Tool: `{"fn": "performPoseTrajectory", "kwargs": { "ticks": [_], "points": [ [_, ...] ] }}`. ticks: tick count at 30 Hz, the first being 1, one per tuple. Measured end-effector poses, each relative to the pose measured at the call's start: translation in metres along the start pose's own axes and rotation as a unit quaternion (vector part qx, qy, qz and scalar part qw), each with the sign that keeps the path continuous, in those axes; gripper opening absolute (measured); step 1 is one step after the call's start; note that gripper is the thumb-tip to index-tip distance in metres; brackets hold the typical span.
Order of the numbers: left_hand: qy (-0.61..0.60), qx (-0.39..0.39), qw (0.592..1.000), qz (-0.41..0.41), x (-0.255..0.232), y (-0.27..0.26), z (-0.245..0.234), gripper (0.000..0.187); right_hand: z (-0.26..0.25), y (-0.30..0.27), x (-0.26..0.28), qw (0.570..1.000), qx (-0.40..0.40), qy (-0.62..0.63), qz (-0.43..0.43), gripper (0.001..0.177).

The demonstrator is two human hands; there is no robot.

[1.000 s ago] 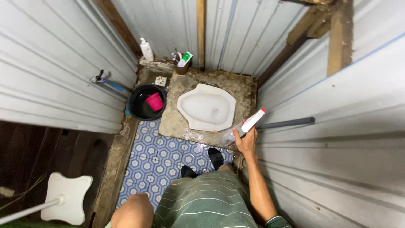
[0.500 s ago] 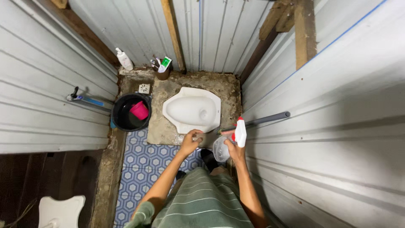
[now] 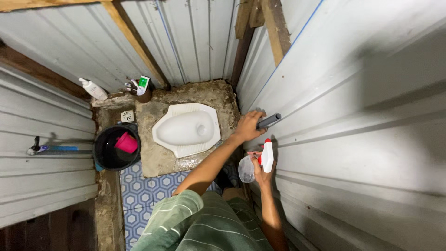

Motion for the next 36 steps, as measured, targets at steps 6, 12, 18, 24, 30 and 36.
{"fn": "performPoseTrajectory", "kwargs": {
  "ticks": [6, 12, 18, 24, 30, 36],
  "points": [
    [0.025, -0.065, 0.996, 0.064, 0.010, 0.002, 0.004, 0.049, -0.006, 0.000, 0.001, 0.998, -0.026, -0.042, 0.032, 0.037],
    [-0.121, -0.154, 0.980, -0.027, 0.075, -0.108, -0.053, 0.024, 0.012, 0.008, -0.007, 0.994, 0.030, -0.104, -0.019, 0.026],
    [-0.381, -0.245, 0.877, -0.162, 0.128, -0.238, -0.061, 0.021, 0.038, 0.034, -0.034, 0.994, 0.089, -0.066, 0.012, 0.013],
    [-0.438, -0.320, 0.838, -0.055, 0.114, -0.346, -0.064, 0.013, 0.077, 0.071, -0.037, 0.984, 0.174, -0.007, -0.049, 0.018],
    [-0.524, -0.602, 0.603, -0.013, 0.162, -0.400, -0.018, 0.037, 0.119, 0.094, -0.014, 0.945, 0.189, -0.187, -0.191, 0.026],
    [-0.418, -0.687, 0.594, -0.010, 0.135, -0.416, -0.031, 0.042, 0.143, 0.124, 0.003, 0.949, 0.301, 0.092, -0.029, 0.076]
  ]
}}
Point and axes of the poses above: each hand's wrist, its own y-axis towards the middle knuckle, its own z-axis out of the palm, x = y × z, the point moved 5 cm from there along y, towards the middle knuckle, and after that the axes turned 15 degrees about x, right-handed, at the moved point
